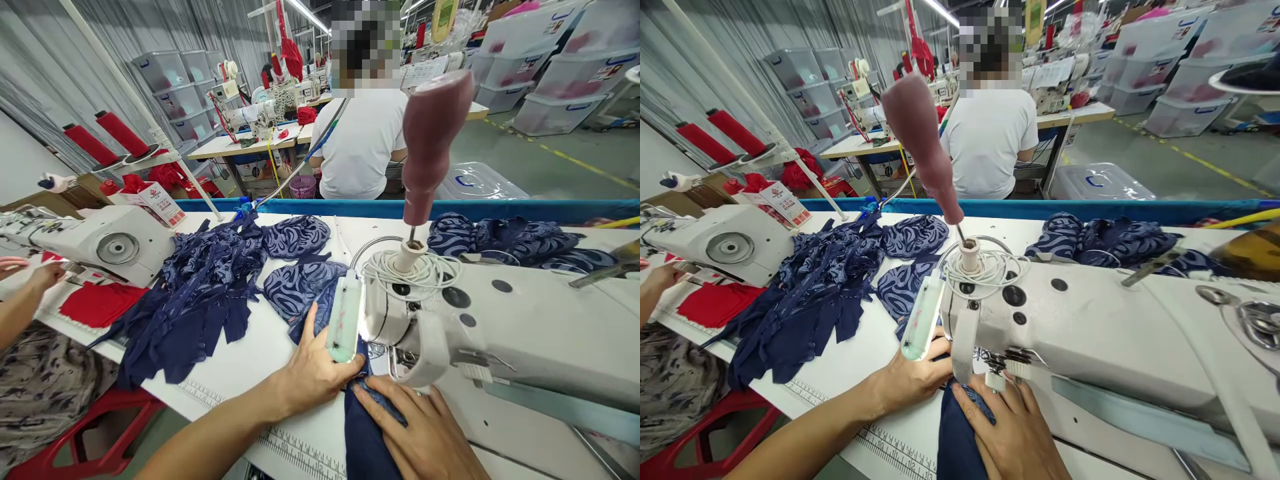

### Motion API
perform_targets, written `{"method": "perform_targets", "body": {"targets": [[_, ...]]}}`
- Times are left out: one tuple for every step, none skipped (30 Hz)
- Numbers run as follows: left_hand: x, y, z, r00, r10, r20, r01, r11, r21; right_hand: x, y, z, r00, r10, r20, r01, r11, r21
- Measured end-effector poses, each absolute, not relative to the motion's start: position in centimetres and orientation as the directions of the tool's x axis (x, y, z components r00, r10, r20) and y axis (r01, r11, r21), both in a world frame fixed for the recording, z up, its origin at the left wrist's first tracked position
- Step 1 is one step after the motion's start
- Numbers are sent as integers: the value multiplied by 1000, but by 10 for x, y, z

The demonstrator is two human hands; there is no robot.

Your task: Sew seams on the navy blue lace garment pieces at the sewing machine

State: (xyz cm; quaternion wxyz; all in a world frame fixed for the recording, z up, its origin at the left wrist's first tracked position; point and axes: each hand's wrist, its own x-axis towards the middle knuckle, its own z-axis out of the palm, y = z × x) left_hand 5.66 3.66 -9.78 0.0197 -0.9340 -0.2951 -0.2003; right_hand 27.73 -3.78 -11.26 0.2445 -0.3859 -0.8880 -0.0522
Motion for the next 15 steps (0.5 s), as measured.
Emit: {"method": "perform_targets", "body": {"targets": [[57, 37, -97, 744, 548, 382, 565, -821, 78, 277, -37, -113, -586, 658, 473, 717, 693, -76], [58, 38, -96, 741, 556, 377, 573, -816, 77, 275, -36, -113, -579, 667, 469, 729, 681, -68], [58, 38, -95, 736, 566, 372, 583, -809, 78, 273, -34, -113, -569, 675, 470, 740, 670, -66], [59, 37, -93, 732, 575, 365, 592, -803, 77, 271, -34, -112, -558, 685, 469, 747, 660, -75], [60, 35, -92, 731, 581, 357, 599, -798, 72, 269, -33, -110, -544, 694, 472, 753, 652, -90], [62, 32, -91, 732, 586, 348, 607, -793, 60, 266, -33, -108, -531, 701, 475, 757, 645, -105], [63, 29, -90, 732, 590, 340, 615, -787, 42, 265, -33, -105, -519, 706, 482, 758, 640, -122], [65, 26, -90, 735, 590, 334, 621, -784, 19, 264, -34, -102, -512, 706, 490, 753, 643, -138], [66, 23, -89, 736, 590, 331, 627, -779, -4, 263, -35, -100, -509, 702, 498, 745, 649, -155], [67, 20, -88, 736, 591, 330, 632, -775, -20, 264, -36, -97, -507, 696, 509, 733, 658, -170], [67, 18, -86, 731, 595, 334, 637, -770, -25, 265, -37, -95, -511, 683, 521, 717, 673, -180], [67, 16, -85, 725, 601, 337, 643, -765, -19, 266, -38, -93, -518, 671, 531, 700, 689, -188], [67, 15, -84, 720, 606, 340, 648, -762, -14, 267, -39, -93, -522, 661, 539, 685, 702, -197], [66, 13, -83, 719, 606, 342, 651, -759, -22, 267, -40, -92, -524, 656, 544, 673, 710, -207], [67, 11, -83, 722, 600, 344, 651, -758, -46, 267, -41, -93, -526, 654, 544, 662, 716, -221]]}}
